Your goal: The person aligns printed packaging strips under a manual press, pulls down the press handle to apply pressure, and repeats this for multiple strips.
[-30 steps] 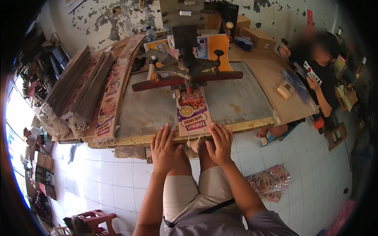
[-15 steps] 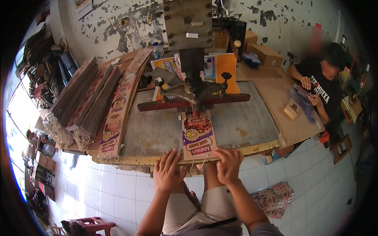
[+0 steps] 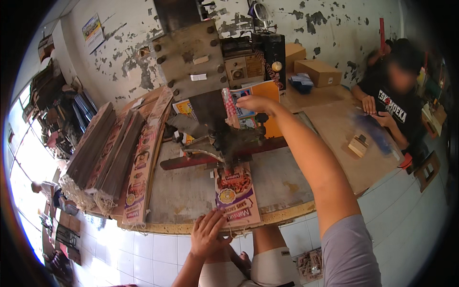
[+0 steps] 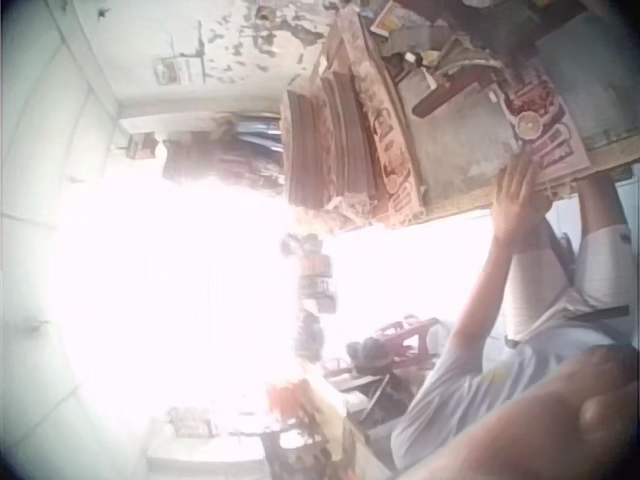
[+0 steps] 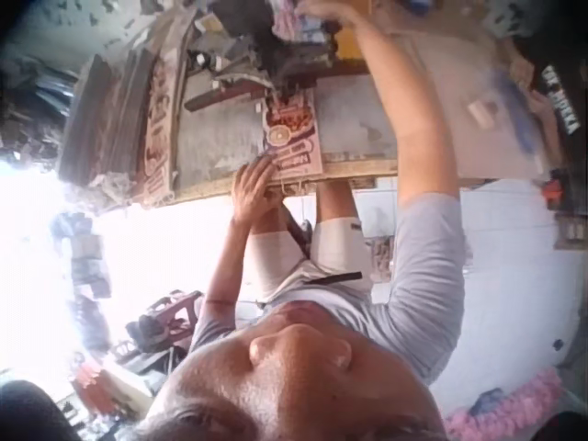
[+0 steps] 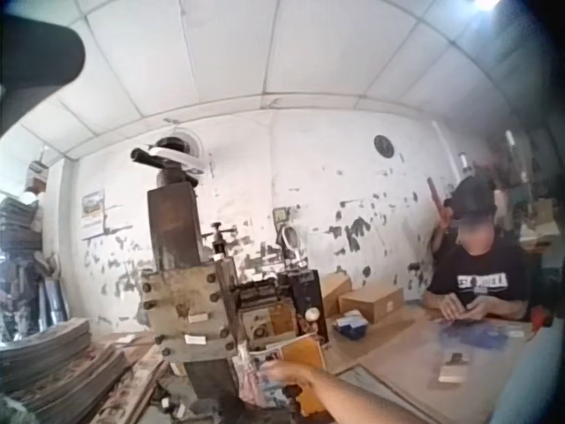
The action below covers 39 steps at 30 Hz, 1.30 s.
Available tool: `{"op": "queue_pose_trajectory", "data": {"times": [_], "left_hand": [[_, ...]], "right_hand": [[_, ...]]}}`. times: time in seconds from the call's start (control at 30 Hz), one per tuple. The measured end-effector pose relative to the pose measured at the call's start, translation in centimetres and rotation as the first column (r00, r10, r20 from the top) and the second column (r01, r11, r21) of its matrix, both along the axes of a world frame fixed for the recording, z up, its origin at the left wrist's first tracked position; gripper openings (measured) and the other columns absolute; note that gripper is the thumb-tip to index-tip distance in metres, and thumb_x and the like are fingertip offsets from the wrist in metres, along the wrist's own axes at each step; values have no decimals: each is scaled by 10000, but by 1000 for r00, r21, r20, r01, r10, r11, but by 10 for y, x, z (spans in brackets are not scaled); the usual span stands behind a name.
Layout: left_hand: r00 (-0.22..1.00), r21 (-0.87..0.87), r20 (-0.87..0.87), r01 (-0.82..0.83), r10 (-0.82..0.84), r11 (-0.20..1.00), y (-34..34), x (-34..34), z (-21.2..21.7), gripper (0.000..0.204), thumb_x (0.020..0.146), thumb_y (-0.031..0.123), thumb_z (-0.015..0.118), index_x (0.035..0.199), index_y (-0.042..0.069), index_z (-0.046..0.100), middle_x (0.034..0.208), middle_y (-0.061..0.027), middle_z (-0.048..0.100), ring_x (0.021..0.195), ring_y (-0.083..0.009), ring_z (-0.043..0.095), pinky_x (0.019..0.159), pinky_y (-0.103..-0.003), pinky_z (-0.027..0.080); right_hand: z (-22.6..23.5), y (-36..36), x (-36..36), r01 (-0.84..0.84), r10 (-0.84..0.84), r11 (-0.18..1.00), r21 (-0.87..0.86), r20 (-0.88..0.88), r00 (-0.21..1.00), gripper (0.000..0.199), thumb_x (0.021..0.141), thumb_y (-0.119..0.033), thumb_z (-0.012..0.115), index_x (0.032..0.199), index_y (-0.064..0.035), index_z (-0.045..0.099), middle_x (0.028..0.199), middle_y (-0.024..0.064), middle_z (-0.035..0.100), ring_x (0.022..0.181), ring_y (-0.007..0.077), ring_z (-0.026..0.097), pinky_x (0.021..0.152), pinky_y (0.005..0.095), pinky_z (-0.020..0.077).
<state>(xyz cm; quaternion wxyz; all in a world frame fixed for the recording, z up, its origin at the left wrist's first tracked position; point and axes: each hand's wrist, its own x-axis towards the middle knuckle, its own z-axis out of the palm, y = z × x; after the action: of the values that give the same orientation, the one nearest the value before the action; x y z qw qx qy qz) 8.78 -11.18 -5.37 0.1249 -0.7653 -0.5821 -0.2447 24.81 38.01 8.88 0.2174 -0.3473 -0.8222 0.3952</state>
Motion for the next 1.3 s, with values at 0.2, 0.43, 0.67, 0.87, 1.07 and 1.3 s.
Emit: {"op": "queue_pose_trajectory", "data": {"times": [0.2, 0.43, 0.67, 0.87, 1.07, 1.3], "left_hand": [[995, 94, -29, -95, 98, 991, -8, 2, -16, 590, 872, 571, 806, 1309, 176, 786, 1428, -27, 770, 1313, -242, 730, 1043, -412, 564], [995, 146, -37, -88, 94, 985, 5, 7, -14, 601, 898, 628, 802, 1290, 173, 794, 1399, -29, 784, 1282, -237, 744, 1019, -403, 562], [995, 123, -18, -97, 100, 988, 1, 5, -15, 648, 831, 584, 876, 1303, 158, 748, 1435, -52, 759, 1311, -271, 723, 1057, -430, 528], [976, -18, -166, -143, 138, 990, -15, 13, -14, 690, 861, 324, 855, 1478, 161, 591, 1728, -56, 505, 1602, -247, 458, 1251, -506, 382], [987, -69, 23, -157, 159, 985, -23, 54, -31, 683, 926, 275, 807, 1553, 153, 568, 1696, -140, 500, 1602, -382, 422, 1268, -610, 352], [982, -143, 62, -170, 180, 975, -22, 77, -27, 799, 906, 253, 785, 1640, 103, 506, 1754, -222, 394, 1637, -417, 357, 1321, -616, 295]], "right_hand": [[0, -13, -57, -30, -9, 970, -242, -158, 987, 574, 1040, -176, 683, 1592, -75, 565, 1415, 90, 714, 1272, 216, 646, 1054, 424, 516], [-6, 27, -38, 68, -33, 993, 101, -317, 948, 451, 923, -99, 794, 1373, -91, 772, 1285, 121, 804, 1123, 246, 754, 945, 399, 583], [41, -65, 94, 117, -109, 887, 447, -46, 993, 380, 1078, -299, 723, 1339, -24, 744, 1241, 125, 804, 1163, 230, 756, 1005, 384, 577], [-9, -206, 271, 357, -567, 662, 659, 129, 814, 468, 1014, -325, 774, 1367, -27, 699, 1346, 174, 718, 1271, 385, 662, 1100, 505, 505], [-118, -226, 385, 385, -806, 470, 794, 209, 553, 575, 1061, -262, 716, 1551, -35, 520, 1636, 200, 489, 1552, 423, 421, 1237, 545, 387], [-117, -221, 396, 437, -776, 509, 741, 175, 606, 425, 1095, -160, 656, 1488, -61, 530, 1541, 206, 576, 1447, 446, 529, 1149, 538, 468]]}}
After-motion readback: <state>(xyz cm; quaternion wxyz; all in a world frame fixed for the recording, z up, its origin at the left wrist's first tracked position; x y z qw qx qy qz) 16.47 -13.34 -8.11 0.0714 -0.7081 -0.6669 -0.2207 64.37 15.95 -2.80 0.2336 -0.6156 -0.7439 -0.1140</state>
